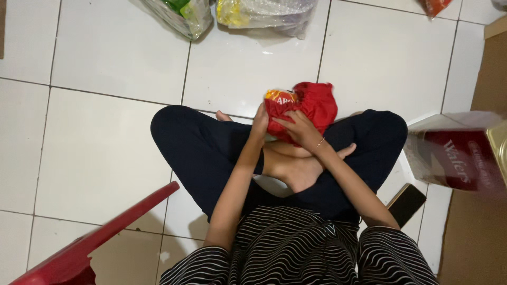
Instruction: The person wipes various packaged grocery items with a red cloth and places them into a cardboard box.
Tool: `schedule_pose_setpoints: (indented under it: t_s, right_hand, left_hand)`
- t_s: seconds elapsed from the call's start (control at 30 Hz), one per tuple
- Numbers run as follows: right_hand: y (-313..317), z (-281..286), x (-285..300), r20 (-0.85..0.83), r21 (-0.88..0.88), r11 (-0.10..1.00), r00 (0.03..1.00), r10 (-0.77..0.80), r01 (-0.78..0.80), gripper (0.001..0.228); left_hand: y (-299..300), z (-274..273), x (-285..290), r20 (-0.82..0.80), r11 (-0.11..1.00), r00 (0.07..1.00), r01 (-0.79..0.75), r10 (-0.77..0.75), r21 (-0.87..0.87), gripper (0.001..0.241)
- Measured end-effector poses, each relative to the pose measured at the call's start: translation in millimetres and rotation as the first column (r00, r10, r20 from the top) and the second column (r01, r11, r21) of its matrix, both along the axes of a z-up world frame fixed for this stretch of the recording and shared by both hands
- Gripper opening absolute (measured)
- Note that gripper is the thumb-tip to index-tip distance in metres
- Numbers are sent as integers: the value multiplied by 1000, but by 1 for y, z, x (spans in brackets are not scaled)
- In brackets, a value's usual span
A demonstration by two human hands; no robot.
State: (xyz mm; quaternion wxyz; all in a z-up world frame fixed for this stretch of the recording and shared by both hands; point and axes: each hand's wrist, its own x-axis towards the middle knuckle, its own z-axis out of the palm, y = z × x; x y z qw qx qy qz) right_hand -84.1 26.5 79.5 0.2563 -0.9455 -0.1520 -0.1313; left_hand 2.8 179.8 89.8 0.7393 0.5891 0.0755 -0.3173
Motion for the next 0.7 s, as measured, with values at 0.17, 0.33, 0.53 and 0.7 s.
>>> schedule_pose_setpoints:
  t_s: [0.17,0.33,0.53,0.7]
  right_hand:
    - [-17,10,15,-56,55,988,988,-144,147,74]
    - [-28,21,29,-151,219,877,903,-403,428,67]
    - [-10,12,-1,-172,117,977,972,-158,179,58]
    - [-12,14,-8,-130,9,991,982,134,-134,52]
  left_hand:
    - [-4,6,-3,59,989,998,25,-34,144,72]
    - [3,25,-13,8,1000,1000,1,-2,16,81]
    - [-1,42,-11,-78,996,995,64,-59,56,92]
    - [3,36,-4,-157,972,967,216,-200,92,103]
